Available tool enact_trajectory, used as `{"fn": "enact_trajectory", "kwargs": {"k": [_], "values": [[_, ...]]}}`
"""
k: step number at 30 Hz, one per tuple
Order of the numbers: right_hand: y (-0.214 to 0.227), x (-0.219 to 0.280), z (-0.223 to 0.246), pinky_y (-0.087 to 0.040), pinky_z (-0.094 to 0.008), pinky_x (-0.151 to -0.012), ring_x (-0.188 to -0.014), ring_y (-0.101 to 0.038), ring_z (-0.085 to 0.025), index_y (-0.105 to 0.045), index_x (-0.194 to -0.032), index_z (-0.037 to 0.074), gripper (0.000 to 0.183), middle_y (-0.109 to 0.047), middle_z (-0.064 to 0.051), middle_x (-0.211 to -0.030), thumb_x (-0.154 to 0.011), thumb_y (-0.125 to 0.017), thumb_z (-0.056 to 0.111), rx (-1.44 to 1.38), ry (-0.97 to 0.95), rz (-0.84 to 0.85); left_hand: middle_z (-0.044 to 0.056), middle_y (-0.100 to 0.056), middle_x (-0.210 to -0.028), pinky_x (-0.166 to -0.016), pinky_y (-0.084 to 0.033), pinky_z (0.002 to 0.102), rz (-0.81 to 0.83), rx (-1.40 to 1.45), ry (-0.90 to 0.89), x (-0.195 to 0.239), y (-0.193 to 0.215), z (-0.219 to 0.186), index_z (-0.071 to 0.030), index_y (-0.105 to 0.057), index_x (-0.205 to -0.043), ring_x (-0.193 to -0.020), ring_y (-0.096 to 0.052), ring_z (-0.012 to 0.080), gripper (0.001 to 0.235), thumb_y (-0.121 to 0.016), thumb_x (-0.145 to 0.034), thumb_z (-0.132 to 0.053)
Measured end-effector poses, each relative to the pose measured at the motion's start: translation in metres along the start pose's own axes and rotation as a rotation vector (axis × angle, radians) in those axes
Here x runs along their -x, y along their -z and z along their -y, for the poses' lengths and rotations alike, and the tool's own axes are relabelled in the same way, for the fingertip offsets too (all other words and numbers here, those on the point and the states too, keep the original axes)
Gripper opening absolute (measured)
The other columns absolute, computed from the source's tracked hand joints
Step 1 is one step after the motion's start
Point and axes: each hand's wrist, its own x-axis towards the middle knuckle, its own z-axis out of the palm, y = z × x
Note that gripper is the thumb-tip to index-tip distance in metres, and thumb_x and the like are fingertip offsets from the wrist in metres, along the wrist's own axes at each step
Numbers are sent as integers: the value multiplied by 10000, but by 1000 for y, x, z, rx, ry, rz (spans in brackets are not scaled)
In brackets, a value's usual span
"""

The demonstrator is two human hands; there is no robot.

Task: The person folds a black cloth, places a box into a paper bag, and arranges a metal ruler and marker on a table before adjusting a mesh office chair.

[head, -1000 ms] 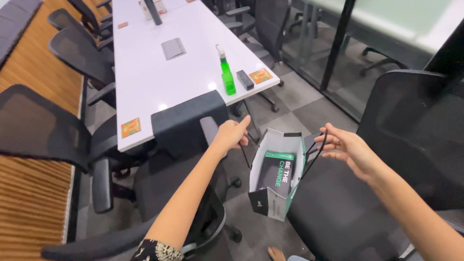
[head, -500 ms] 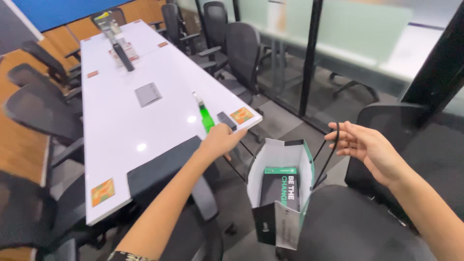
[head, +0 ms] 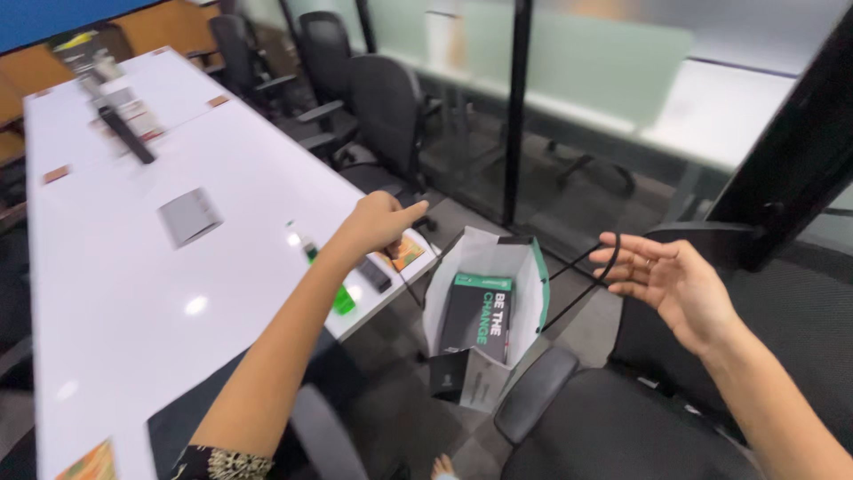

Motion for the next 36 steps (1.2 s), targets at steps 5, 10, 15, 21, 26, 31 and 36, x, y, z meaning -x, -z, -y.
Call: {"fn": "enact_trajectory", "kwargs": {"k": [5,10,15,21,26,31,36], "values": [[5,-26,-6,-487,-436,-1003,-1096,-641,-293,-564,-1385,-61,630,-694,-195,-1216,-954,-240,265,-34,23,-120,108,-639,-588,-502,-565,339,137,69,-20,-76,17,14,69,-627,-704,-505,-660,197,591,-675,-932,-475],[-13,-60,5,-485,-462,-996,-1100,-631,-311,-573,-1372,-64,621,-683,-218,-1213,-963,-241,264,-5,59,-245,74,-594,-570,-504,-544,308,253,99,-50,-143,39,18,12,-663,-734,-496,-654,181,523,-651,-929,-474],[-47,-102,3,-487,-448,-1005,-1113,-625,-309,-583,-1366,-48,605,-684,-216,-1223,-957,-262,263,3,85,-370,45,-565,-574,-511,-549,291,331,187,-152,-200,56,16,34,-638,-753,-485,-621,148,534,-682,-935,-465],[-105,-165,0,-479,-430,-999,-1095,-607,-280,-544,-1408,-48,604,-667,-195,-1245,-939,-348,279,-59,175,-427,53,-583,-554,-512,-572,296,169,106,-298,-246,115,30,50,-668,-780,-480,-593,118,503,-693,-922,-432],[-154,-237,6,-480,-406,-982,-1087,-623,-246,-537,-1414,-24,591,-670,-154,-1221,-947,-365,295,-65,219,-346,32,-565,-571,-519,-583,294,-66,136,-275,-272,188,81,54,-685,-783,-509,-603,90,474,-708,-927,-397],[-201,-325,34,-496,-406,-974,-1069,-628,-246,-599,-1372,-25,533,-665,-130,-1125,-969,-432,281,-18,107,-139,24,-555,-628,-547,-579,303,-308,312,-224,-272,259,160,22,-679,-852,-541,-553,90,405,-705,-974,-363],[-265,-388,36,-521,-407,-994,-1099,-647,-246,-626,-1336,-3,510,-686,-135,-1131,-917,-505,260,29,34,92,20,-565,-675,-608,-616,301,-531,338,-132,-251,315,232,34,-669,-883,-578,-554,76,400,-695,-1027,-339]]}}
